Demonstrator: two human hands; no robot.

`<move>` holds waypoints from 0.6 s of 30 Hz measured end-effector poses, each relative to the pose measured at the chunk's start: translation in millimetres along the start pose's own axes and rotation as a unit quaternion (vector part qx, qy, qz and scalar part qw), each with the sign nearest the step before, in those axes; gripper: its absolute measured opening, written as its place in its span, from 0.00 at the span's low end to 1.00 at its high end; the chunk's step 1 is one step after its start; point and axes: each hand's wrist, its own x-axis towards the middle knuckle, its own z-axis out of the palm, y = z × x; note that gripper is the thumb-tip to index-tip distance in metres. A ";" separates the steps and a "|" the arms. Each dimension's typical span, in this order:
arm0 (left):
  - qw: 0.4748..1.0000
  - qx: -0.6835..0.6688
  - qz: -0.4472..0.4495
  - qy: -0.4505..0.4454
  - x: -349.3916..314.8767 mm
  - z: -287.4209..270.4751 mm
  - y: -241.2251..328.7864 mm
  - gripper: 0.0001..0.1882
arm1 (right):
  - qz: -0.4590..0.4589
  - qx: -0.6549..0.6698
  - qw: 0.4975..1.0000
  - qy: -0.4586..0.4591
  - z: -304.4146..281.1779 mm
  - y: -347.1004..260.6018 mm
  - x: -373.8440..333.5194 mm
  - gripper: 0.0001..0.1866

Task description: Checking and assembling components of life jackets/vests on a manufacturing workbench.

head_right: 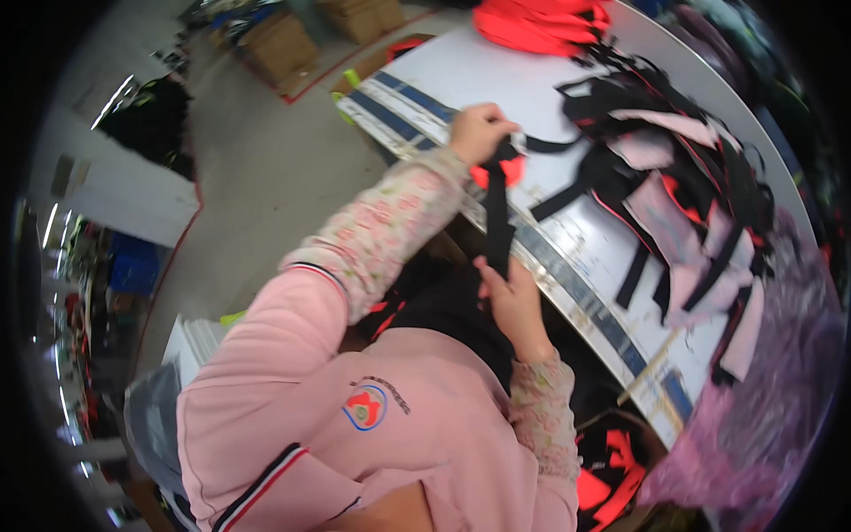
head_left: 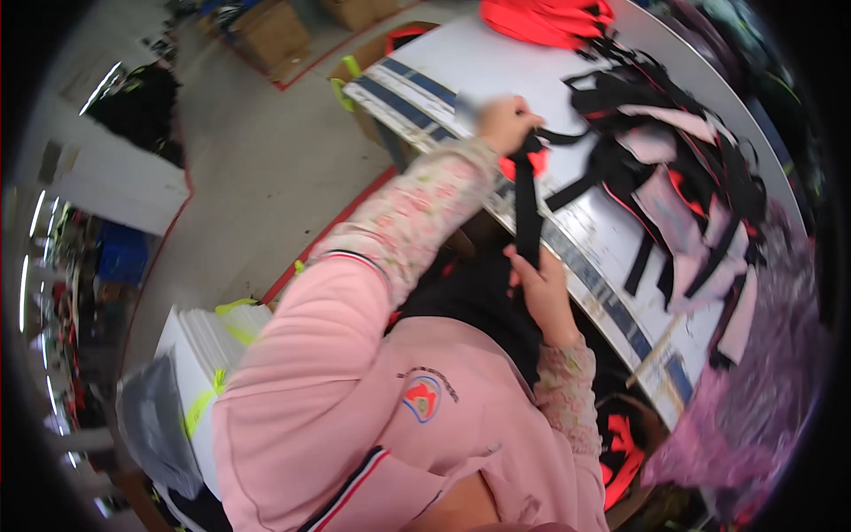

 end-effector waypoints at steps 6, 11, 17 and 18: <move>0.998 0.015 -0.055 -0.018 27.0 -38.2 -24.4 0.16 | -0.018 -0.062 0.996 -0.056 11.8 -16.7 -10.8 0.06; 0.995 0.054 -0.076 -0.015 27.9 -50.1 -34.0 0.16 | -0.039 -0.107 0.991 -0.072 19.4 -29.1 -17.4 0.07; 0.956 0.204 -0.157 0.143 57.7 -157.6 -105.6 0.19 | -0.029 -0.117 0.975 -0.189 28.6 -32.7 -60.0 0.06; 0.950 0.248 -0.112 0.155 55.8 -189.1 -115.3 0.19 | -0.029 -0.113 0.975 -0.191 29.7 -27.6 -60.7 0.06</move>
